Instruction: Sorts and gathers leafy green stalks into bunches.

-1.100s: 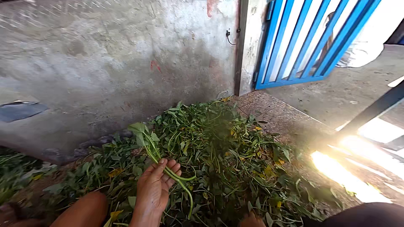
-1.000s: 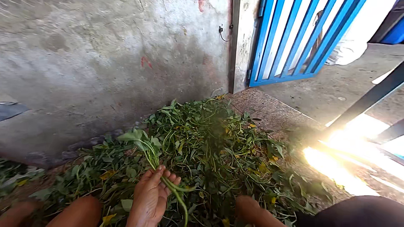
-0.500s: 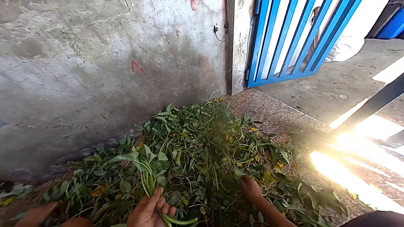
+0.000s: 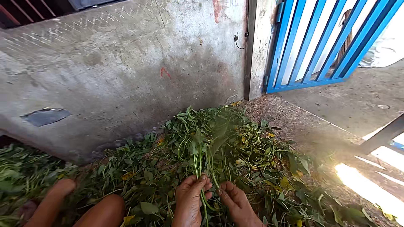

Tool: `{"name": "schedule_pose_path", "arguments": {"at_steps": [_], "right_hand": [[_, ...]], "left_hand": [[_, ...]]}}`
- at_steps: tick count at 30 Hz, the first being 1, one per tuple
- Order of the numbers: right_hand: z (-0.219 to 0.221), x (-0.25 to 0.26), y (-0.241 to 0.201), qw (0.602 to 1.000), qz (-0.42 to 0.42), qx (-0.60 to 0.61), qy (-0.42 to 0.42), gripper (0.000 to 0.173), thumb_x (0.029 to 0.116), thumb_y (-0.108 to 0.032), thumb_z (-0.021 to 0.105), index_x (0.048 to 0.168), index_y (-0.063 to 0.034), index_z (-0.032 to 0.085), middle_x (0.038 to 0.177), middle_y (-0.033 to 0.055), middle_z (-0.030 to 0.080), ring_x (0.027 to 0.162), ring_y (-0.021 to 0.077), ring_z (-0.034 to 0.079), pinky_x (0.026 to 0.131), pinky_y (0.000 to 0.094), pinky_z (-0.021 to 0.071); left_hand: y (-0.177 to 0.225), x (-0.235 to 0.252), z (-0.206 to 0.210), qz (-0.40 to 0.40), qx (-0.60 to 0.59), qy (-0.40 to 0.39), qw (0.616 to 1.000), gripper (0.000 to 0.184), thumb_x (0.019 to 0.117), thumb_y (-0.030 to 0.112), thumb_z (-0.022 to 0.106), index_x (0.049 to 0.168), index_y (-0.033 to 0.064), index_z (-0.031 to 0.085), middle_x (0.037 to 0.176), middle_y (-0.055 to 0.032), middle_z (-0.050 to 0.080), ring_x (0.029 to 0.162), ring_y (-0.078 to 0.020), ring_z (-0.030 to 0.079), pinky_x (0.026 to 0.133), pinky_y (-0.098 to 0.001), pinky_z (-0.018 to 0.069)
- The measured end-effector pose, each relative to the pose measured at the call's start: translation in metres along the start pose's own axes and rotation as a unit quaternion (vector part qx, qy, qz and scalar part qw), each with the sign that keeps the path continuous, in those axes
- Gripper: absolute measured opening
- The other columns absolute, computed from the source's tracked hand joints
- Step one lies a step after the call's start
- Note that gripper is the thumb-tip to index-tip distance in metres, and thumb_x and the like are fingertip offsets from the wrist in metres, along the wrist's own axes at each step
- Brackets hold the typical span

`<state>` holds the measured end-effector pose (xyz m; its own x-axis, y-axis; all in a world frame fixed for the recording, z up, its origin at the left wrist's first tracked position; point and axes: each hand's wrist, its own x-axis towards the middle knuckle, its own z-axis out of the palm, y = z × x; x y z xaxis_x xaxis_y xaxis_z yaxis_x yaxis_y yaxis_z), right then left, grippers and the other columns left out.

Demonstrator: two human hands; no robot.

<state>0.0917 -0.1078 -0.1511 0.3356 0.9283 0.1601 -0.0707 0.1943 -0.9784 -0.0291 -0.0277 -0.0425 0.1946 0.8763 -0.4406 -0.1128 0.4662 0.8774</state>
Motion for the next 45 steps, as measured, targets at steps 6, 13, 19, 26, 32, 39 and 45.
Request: {"name": "schedule_pose_path", "arguments": {"at_steps": [6,13,19,26,32,39,45], "right_hand": [[0.005,-0.003,-0.01,0.997,0.003,-0.065,-0.032,0.019,0.1035,-0.019,0.055,0.101,-0.0036,0.065,0.072,-0.0019,0.056,0.06,0.0043,0.051,0.057,0.023,0.0442],[0.003,-0.006,-0.015,0.995,-0.023,-0.083,-0.052,0.018,0.1035,-0.017,0.055,0.101,-0.002,0.065,0.073,0.0007,0.057,0.062,0.006,0.053,0.058,0.0244,0.0455],[0.002,-0.01,-0.02,0.969,-0.046,-0.239,-0.039,0.024,0.1004,-0.021,0.056,0.101,-0.0008,0.068,0.08,0.0122,0.066,0.072,0.0221,0.065,0.067,0.0417,0.0541],[0.005,-0.009,-0.034,0.958,0.011,-0.274,-0.078,0.03,0.099,-0.026,0.049,0.091,-0.0014,0.065,0.07,0.0129,0.059,0.068,0.0282,0.062,0.062,0.0497,0.0487],[-0.02,-0.053,0.021,0.848,0.229,-0.416,-0.234,0.044,0.1055,-0.03,0.039,0.113,0.0018,0.068,0.103,0.0278,0.071,0.104,0.0459,0.069,0.089,0.0662,0.0511],[-0.069,-0.055,0.054,0.677,0.439,-0.534,-0.253,0.042,0.1026,-0.034,0.053,0.121,0.0009,0.068,0.135,0.0286,0.061,0.125,0.0484,0.059,0.096,0.0705,0.0483],[-0.021,-0.01,-0.009,0.935,0.017,-0.352,0.032,0.047,0.1045,-0.048,0.05,0.117,-0.0089,0.072,0.111,0.011,0.068,0.098,0.0213,0.069,0.084,0.0399,0.0592]], "left_hand": [[0.004,-0.004,-0.003,-0.015,0.044,0.003,0.999,0.008,0.0968,0.007,0.07,0.099,-0.001,0.07,0.091,-0.0139,0.072,0.073,-0.0223,0.07,0.056,-0.0332,0.0575],[0.003,-0.007,-0.008,0.046,0.045,-0.035,0.997,0.008,0.0972,0.004,0.068,0.101,-0.0012,0.072,0.091,-0.0141,0.071,0.073,-0.0192,0.067,0.054,-0.0276,0.0531],[0.002,-0.004,-0.012,0.074,0.068,-0.083,0.991,0.01,0.0976,0.002,0.066,0.102,-0.0014,0.074,0.094,-0.0138,0.074,0.075,-0.017,0.067,0.055,-0.0259,0.0505],[-0.001,-0.002,-0.008,0.129,0.064,-0.059,0.988,0.011,0.1012,0.001,0.058,0.097,-0.0027,0.068,0.084,-0.011,0.068,0.067,-0.0157,0.063,0.054,-0.0251,0.0513],[0.028,0.015,-0.017,0.188,-0.031,0.101,0.976,0.014,0.1062,0.007,0.052,0.103,-0.0034,0.062,0.079,-0.0095,0.064,0.062,-0.0154,0.063,0.057,-0.0276,0.0571],[0.026,0.007,-0.018,0.12,-0.006,0.085,0.989,0.014,0.1073,0.008,0.051,0.115,-0.0016,0.057,0.095,-0.0164,0.071,0.08,-0.0265,0.074,0.065,-0.0399,0.0632],[0.008,0.004,-0.011,0.149,0.066,0.013,0.987,0.004,0.1009,-0.001,0.06,0.1,-0.0052,0.06,0.086,-0.0186,0.071,0.077,-0.027,0.074,0.065,-0.0361,0.0628]]}}
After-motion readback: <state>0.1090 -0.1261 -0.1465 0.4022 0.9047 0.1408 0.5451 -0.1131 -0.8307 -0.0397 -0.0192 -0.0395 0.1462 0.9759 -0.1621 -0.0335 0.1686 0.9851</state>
